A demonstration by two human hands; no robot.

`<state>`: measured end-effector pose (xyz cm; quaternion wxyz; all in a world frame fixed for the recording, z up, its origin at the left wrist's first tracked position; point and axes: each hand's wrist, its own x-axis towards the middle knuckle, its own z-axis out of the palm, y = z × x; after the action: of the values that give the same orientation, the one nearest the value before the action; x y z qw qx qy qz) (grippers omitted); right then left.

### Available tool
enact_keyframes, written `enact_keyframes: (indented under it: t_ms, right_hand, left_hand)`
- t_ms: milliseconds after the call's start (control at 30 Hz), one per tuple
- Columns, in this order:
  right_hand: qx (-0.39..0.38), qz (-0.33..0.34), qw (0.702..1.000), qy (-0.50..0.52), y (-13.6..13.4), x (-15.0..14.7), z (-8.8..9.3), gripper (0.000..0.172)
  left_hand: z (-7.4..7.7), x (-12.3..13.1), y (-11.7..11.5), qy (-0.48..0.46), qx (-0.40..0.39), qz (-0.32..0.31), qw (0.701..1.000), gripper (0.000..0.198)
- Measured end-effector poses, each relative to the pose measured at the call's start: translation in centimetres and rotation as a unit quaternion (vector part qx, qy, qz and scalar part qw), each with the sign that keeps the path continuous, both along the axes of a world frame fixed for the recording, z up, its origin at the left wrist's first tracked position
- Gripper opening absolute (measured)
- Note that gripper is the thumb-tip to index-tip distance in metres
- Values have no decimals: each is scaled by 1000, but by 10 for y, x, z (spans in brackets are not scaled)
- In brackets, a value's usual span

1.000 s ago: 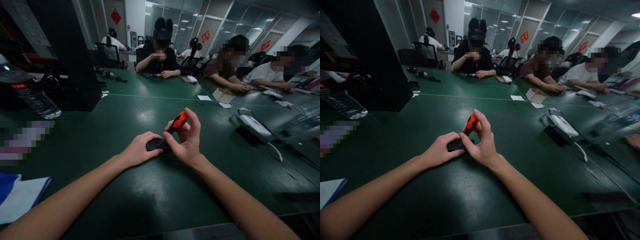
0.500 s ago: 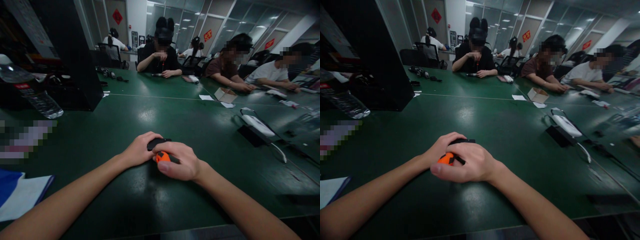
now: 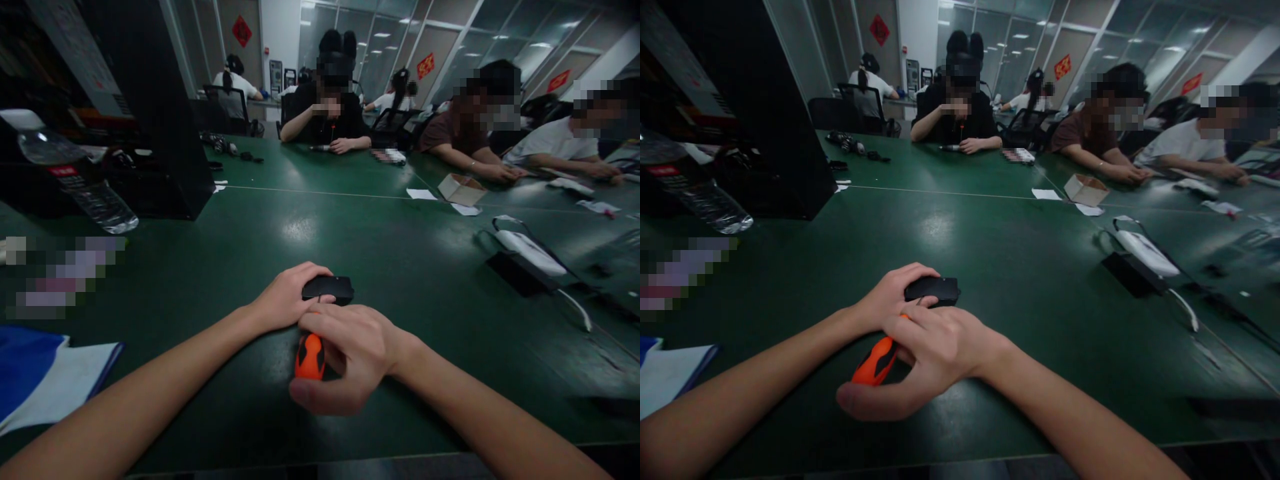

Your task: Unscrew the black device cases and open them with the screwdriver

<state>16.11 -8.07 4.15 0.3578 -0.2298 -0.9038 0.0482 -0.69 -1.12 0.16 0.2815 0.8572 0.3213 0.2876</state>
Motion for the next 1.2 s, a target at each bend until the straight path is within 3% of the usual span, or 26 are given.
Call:
enact_keyframes:
  t_ms: [100,167,267,333,467,633,733,967,1200]
  right_hand:
    - [-3,-6,999,35,7,4,0,43]
    - [67,-10,992,103,16,8,-3,22]
    - [181,-14,967,180,29,13,-8,62]
    - [195,-39,961,193,35,16,-10,77]
    - [122,-73,964,225,38,21,-11,79]
    - [-30,-64,965,253,36,23,-7,77]
    - [-78,-56,958,270,38,25,-6,76]
    - [20,-124,968,219,43,29,-7,81]
    - [-47,-82,976,195,41,29,4,77]
  left_hand:
    - [3,-1,-1,4,-5,-12,1000,31]
    - [3,-1,-1,-4,-6,-19,1000,31]
    - [-1,-1,0,-23,0,-18,1000,28]
    - [-3,0,1,-20,9,-15,1000,27]
    - [-3,0,0,-10,21,-7,1000,28]
    - [-2,0,-1,-13,21,-4,1000,31]
    - [-2,-1,-1,-11,15,-1,1000,39]
    - [-4,-1,1,-18,17,-3,1000,35]
    - [-1,-1,0,-9,14,2,1000,33]
